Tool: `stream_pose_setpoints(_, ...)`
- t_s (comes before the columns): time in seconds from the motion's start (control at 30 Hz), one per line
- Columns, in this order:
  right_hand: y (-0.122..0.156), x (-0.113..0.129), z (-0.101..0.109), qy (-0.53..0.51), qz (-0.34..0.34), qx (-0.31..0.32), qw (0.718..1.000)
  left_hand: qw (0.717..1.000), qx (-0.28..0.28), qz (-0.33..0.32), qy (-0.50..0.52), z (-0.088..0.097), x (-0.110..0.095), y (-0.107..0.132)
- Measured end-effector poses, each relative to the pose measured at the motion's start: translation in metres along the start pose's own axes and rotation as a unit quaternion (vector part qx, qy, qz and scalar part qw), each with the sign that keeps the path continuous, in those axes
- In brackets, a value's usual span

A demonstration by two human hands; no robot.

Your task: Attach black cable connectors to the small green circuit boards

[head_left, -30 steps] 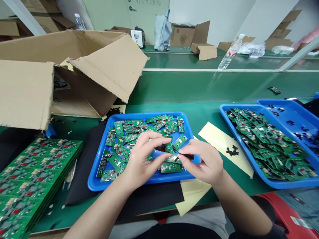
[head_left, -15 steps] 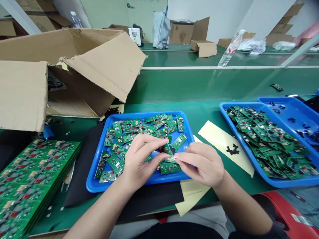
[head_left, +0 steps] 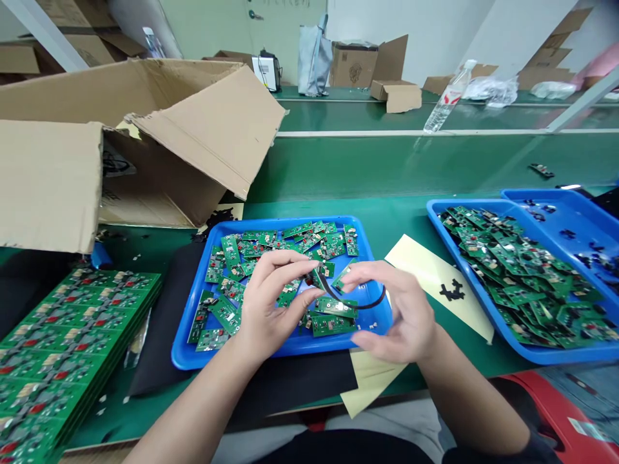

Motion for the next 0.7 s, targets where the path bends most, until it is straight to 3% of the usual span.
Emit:
stream_pose_setpoints(0.1,0.0,0.002,0.002,-0.087,-0.106,-0.012,0.991,1.0,-0.003,-0.024,-0.002,0.0,-0.001,0.001)
stream_pose_setpoints(0.23,-0.005,0.003,-0.001,-0.11,-0.246,0.099,0.958,0.997,-0.011,-0.073,-0.015,0.0,-0.003,0.002)
stream_pose_setpoints(0.33,-0.008,0.005,-0.004,-0.139,-0.296,0.153,0.933,0.994,-0.029,-0.1,-0.038,0.0,-0.004,0.001)
stream_pose_setpoints(0.47,-0.008,0.005,-0.007,-0.221,-0.344,0.121,0.904,0.992,-0.035,-0.108,-0.059,0.001,-0.004,-0.001)
stream_pose_setpoints(0.7,-0.005,0.002,-0.012,-0.36,-0.417,0.109,0.827,0.992,-0.021,-0.111,-0.06,0.002,-0.007,-0.002)
Point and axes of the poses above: each hand's wrist, its own y-axis away from the middle knuckle, its own z-axis out of the back of the hand, x = y × z, the point moved 1 cm from there along -y, towards the middle knuckle, and after that the axes turned 6 degrees about -x, right-handed, at the moved point
